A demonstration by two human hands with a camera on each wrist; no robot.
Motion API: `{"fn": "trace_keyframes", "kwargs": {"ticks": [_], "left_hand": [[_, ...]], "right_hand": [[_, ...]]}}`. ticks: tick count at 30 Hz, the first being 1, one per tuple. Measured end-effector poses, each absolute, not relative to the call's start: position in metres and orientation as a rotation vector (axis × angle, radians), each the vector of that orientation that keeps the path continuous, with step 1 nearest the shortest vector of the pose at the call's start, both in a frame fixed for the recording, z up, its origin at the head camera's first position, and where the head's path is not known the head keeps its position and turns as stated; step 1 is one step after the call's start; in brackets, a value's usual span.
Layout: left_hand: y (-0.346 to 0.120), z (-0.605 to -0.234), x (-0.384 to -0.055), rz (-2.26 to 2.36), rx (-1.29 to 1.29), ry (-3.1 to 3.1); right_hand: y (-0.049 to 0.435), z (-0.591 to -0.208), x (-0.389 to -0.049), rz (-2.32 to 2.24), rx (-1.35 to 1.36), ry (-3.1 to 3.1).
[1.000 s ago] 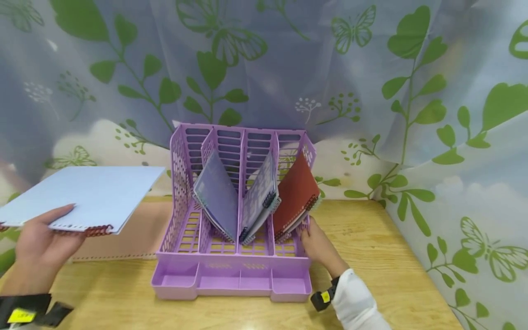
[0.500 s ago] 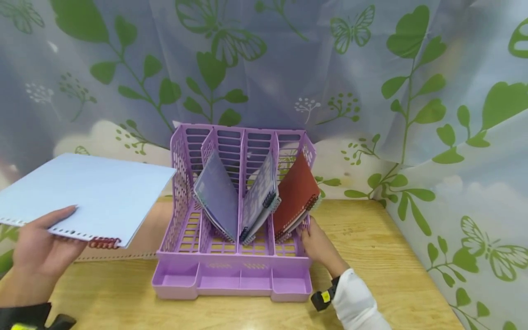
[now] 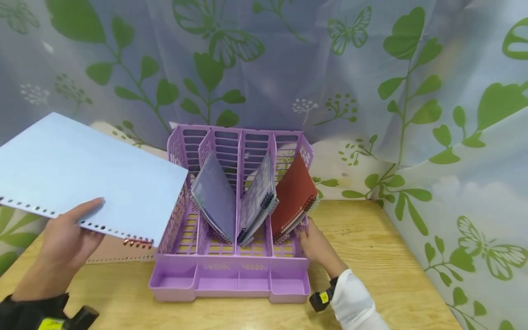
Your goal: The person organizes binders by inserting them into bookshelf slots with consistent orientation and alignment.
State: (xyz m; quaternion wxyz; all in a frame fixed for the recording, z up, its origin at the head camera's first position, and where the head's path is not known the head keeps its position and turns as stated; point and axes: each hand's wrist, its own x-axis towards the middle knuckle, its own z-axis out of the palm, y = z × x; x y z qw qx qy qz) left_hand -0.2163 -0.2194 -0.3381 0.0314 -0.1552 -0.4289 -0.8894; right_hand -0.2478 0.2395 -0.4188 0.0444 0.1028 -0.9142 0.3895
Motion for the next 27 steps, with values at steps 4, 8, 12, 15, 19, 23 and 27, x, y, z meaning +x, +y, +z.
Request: {"fn": "trace_keyframes", "kwargs": {"ticks": [4, 8, 12, 15, 19, 23, 27], "left_hand": [[-0.204, -0.331, -0.219, -2.627, -0.354, -1.479], [-0.190, -0.324, -0.222, -2.515, -0.305, -1.631], [-0.185, -0.320, -0.222, -2.316, -0.274, -1.880], [-0.184, -0.317, -0.222, -2.107, -0.192, -2.095], [-0.177, -0.316, -0.224, -1.920, -0.165, -2.276], [-0.166, -0.317, -0.231, -1.898, -0.220, -2.342], [-0.155, -0.318, -0.237, -1.892, -0.291, -2.348]], "right_hand": [[0.239, -0.419, -0.248, 1.209, 0.301, -2.786], [0.239, -0.420, -0.249, 1.222, 0.297, -2.771], [0.240, -0.422, -0.249, 1.208, 0.290, -2.779], [0.240, -0.423, -0.249, 1.206, 0.291, -2.783], [0.241, -0.423, -0.249, 1.209, 0.297, -2.772], [0.241, -0.422, -0.249, 1.190, 0.292, -2.779], [0.240, -0.423, -0.248, 1.195, 0.288, -2.787]]}}
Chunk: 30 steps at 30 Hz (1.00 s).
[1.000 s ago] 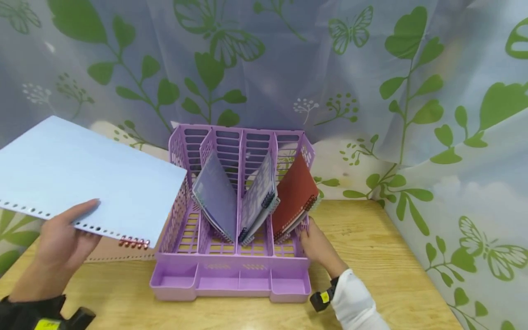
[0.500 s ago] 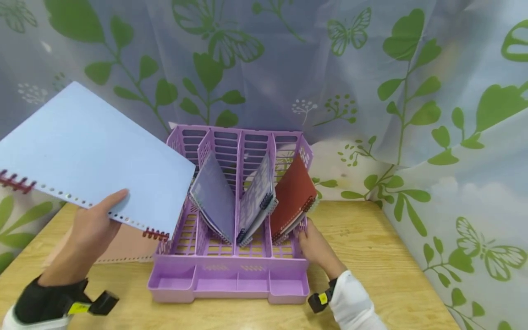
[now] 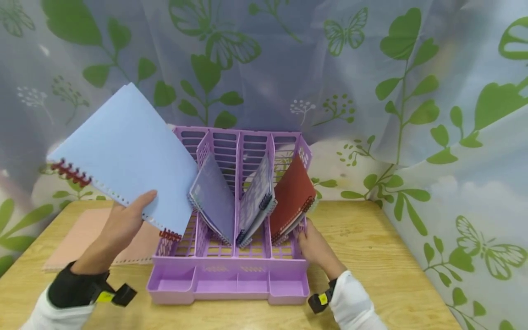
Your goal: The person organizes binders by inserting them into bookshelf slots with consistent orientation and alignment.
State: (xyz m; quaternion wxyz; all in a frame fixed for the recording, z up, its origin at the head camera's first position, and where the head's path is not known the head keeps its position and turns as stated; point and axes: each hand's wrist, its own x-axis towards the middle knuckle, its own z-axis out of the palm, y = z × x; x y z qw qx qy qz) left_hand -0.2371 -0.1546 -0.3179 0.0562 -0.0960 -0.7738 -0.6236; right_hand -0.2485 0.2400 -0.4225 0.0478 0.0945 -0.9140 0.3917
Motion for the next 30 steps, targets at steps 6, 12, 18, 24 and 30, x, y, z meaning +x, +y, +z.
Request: {"fn": "trace_keyframes", "kwargs": {"ticks": [6, 12, 18, 24, 30], "left_hand": [[-0.141, -0.322, -0.245, -1.838, -0.398, -2.410], [-0.129, -0.325, -0.259, -1.744, -0.518, -2.457], [-0.122, -0.335, -0.280, -1.760, -0.598, -2.449], [-0.119, -0.343, -0.299, -1.838, -0.654, -2.426], [-0.121, -0.348, -0.306, -1.993, -0.703, -2.413]], "right_hand": [[0.239, -0.425, -0.248, 1.210, 0.284, -2.784], [0.240, -0.425, -0.248, 1.192, 0.288, -2.780], [0.240, -0.423, -0.248, 1.178, 0.292, -2.788], [0.240, -0.423, -0.247, 1.172, 0.316, -2.772], [0.240, -0.422, -0.246, 1.189, 0.309, -2.768]]}}
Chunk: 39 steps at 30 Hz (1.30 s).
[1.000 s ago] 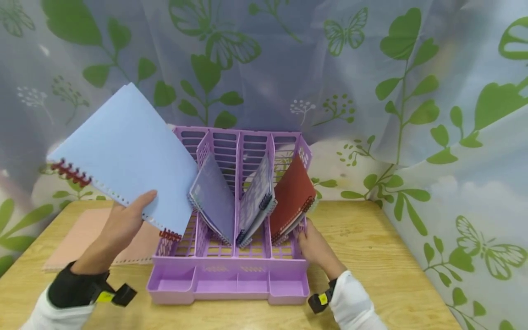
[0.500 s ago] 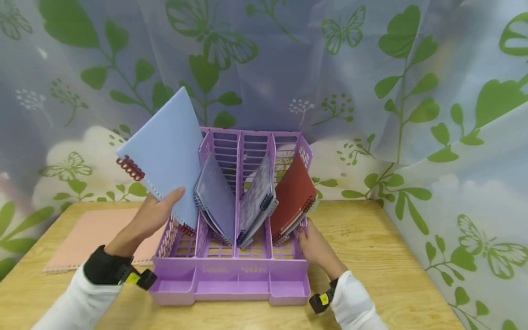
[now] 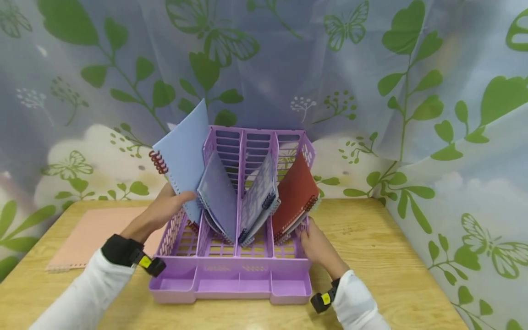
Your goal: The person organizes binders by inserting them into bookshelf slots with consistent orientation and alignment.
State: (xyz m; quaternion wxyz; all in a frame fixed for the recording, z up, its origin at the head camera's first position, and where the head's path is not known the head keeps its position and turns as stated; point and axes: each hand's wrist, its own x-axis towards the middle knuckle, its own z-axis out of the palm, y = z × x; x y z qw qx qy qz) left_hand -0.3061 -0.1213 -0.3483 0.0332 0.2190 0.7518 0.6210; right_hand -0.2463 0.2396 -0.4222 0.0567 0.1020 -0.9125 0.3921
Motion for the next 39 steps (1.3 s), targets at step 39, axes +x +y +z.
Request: {"fn": "trace_keyframes", "kwargs": {"ticks": [39], "left_hand": [[-0.135, -0.353, -0.294, 2.100, 0.395, 2.191]], "right_hand": [[0.242, -0.422, -0.246, 1.192, 0.325, -2.781]]}}
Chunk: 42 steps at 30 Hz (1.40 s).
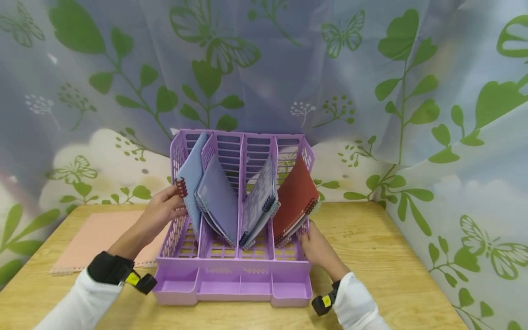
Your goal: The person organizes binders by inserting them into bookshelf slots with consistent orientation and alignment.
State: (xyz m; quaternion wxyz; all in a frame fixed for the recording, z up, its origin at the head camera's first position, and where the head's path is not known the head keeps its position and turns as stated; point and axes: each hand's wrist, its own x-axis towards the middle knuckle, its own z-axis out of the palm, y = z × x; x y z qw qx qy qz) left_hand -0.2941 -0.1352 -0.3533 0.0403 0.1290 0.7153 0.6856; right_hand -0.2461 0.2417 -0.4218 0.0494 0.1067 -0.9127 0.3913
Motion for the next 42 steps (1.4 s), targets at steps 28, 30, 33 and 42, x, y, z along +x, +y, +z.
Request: {"fn": "trace_keyframes", "kwargs": {"ticks": [28, 30, 33, 42], "left_hand": [[-0.278, -0.398, -0.230, 2.584, -0.590, 1.526], [-0.283, -0.402, -0.224, 2.589, -0.598, 1.396], [-0.290, -0.411, -0.211, 2.587, -0.607, 1.176], [-0.301, -0.433, -0.188, 2.650, -0.604, 0.784]], "right_hand": [[0.241, -0.421, -0.245, 1.230, 0.339, -2.753], [0.242, -0.421, -0.245, 1.224, 0.335, -2.754], [0.242, -0.421, -0.245, 1.216, 0.328, -2.774], [0.240, -0.420, -0.245, 1.225, 0.356, -2.764]]}}
